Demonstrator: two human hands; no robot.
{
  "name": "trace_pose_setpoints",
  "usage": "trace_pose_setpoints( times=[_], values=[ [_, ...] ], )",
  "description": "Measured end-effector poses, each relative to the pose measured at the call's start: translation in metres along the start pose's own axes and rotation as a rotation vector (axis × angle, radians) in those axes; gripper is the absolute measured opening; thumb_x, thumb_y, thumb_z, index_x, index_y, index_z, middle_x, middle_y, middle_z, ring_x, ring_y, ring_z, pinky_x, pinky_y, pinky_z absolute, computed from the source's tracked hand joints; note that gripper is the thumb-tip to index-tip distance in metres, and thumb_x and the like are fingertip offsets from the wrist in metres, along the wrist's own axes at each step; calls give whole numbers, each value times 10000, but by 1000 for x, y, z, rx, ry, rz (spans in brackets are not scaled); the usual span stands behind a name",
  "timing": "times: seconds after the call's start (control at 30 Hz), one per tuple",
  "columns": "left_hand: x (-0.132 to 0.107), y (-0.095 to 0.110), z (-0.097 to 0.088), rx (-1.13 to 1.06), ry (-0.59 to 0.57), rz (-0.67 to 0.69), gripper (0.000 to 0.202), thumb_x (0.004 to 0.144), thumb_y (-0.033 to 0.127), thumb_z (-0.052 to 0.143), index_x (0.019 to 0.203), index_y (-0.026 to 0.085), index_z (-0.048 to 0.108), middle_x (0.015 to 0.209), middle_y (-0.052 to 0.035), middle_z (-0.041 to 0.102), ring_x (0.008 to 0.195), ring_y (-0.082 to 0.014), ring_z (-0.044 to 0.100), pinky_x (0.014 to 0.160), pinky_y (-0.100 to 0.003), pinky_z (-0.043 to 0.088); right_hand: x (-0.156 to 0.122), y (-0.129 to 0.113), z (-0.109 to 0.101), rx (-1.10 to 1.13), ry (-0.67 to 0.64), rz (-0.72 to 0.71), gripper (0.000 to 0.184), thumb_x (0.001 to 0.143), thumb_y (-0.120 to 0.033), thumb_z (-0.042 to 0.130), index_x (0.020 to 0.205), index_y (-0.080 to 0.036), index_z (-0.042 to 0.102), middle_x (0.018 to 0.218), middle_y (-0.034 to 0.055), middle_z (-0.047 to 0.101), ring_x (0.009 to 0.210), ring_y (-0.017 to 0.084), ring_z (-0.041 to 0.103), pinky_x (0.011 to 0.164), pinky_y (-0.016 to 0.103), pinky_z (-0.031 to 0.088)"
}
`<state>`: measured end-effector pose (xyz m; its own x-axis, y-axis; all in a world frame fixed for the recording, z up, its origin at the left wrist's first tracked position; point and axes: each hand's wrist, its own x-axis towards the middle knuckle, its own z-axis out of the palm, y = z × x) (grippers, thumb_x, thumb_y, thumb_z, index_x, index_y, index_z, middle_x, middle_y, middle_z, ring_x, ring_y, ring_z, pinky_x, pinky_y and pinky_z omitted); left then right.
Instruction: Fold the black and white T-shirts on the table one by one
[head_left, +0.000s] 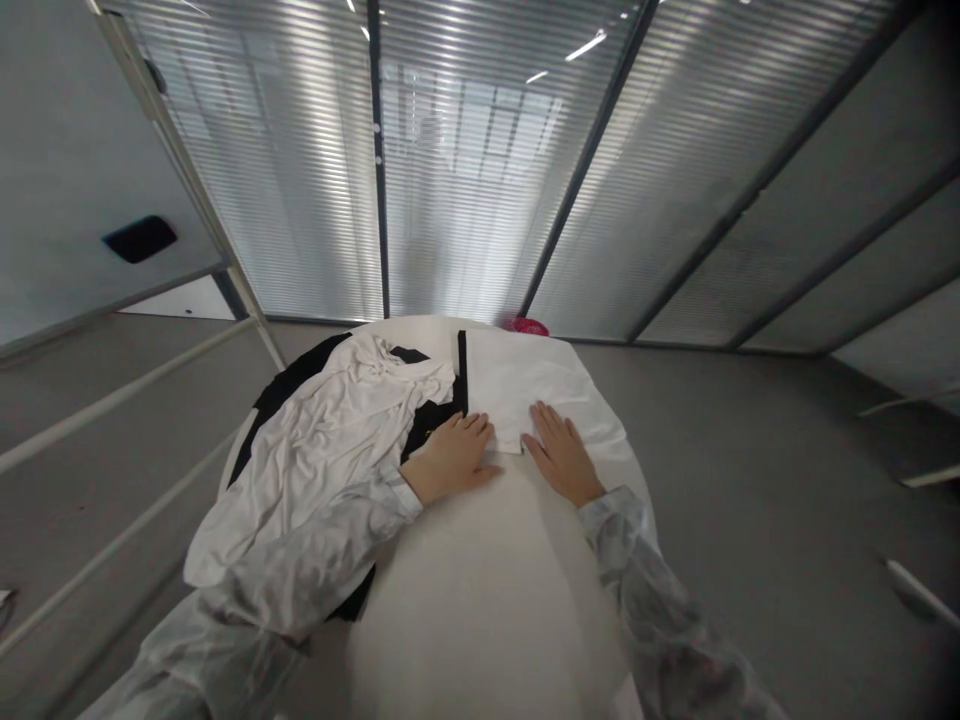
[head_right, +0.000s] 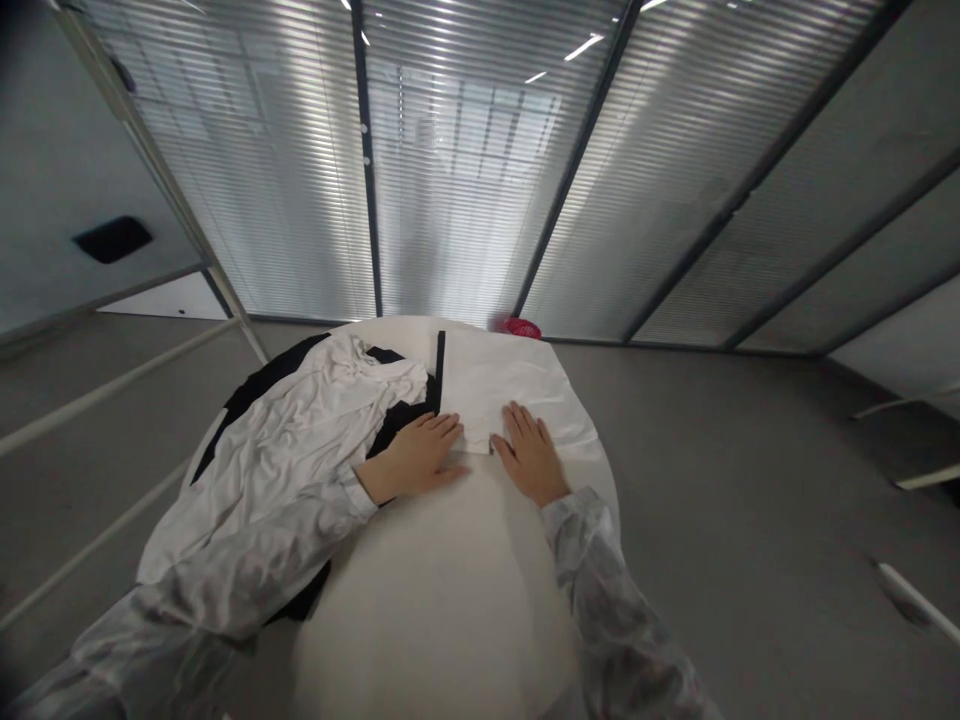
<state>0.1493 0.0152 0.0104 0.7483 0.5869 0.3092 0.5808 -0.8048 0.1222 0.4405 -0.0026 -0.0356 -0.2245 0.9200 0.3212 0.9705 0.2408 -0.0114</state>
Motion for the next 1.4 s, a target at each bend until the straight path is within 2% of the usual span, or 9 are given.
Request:
trace_pose_setpoints(
  times=[0.1,0.2,0.3,0.4,0.63,0.8,0.9,1.07,1.4],
  values=[
    [-22,0,-22,-66,10,-25,553,1067,561,622,1490,205,619,1518,-137,694,1402,-314,650,1278,-509,413,-9,-14,-5,100,-17,-32,702,1170,-546,314,1787,-215,262,1814,112,351,1682,272,328,1348,539,315],
    [-48,-11,-35,-98,124,-152,507,1087,500,602,1518,233,595,1548,-117,672,1427,-292,627,1281,-478,420,-11,-23,-8,166,4,-24,686,1167,-540,329,1779,-232,293,1788,118,405,1662,284,371,1343,561,324],
    [-71,-32,-31,-79,226,-311,531,1080,438,614,1561,224,555,1602,-133,623,1506,-308,559,1316,-507,380,-8,-30,-9,196,36,-12,679,1153,-528,370,1766,-238,330,1772,128,432,1641,299,408,1337,569,336],
    [-82,-52,-18,-79,221,-432,555,1042,442,667,1536,209,568,1591,-163,623,1510,-348,558,1307,-569,387,-3,-43,-10,223,80,1,660,1146,-510,394,1736,-214,383,1753,145,459,1622,309,436,1333,568,340],
    [-79,-70,-9,-250,336,-538,430,1039,407,673,1423,221,618,1465,-139,690,1394,-303,656,1220,-472,520,12,-81,-12,265,143,-13,592,1133,-484,443,1630,-170,511,1729,165,481,1606,322,436,1330,541,348],
    [-81,-72,-12,-186,408,-604,454,984,348,737,1401,215,619,1461,-149,680,1380,-328,656,1190,-493,534,15,-86,-11,283,141,-15,571,1125,-469,460,1612,-179,527,1715,154,502,1605,322,435,1333,554,341],
    [-83,-71,-13,-117,367,-642,390,963,359,765,1323,241,670,1363,-127,736,1306,-345,686,1143,-516,547,15,-84,-10,291,145,-25,568,1121,-458,462,1620,-193,520,1714,155,503,1602,325,442,1326,571,353],
    [-82,-69,-16,-117,300,-612,169,1002,307,704,1157,253,744,1196,-91,790,1173,-306,724,1071,-470,562,14,-86,-11,292,163,-27,558,1119,-454,453,1608,-198,532,1706,155,513,1595,329,454,1323,578,358],
    [-82,-66,-20,-150,313,-592,200,1032,254,625,1072,278,819,1121,-60,837,1091,-284,758,1028,-450,586,15,-85,-9,282,162,-33,563,1112,-452,458,1611,-200,524,1692,156,529,1591,319,462,1326,567,358]
  ],
)
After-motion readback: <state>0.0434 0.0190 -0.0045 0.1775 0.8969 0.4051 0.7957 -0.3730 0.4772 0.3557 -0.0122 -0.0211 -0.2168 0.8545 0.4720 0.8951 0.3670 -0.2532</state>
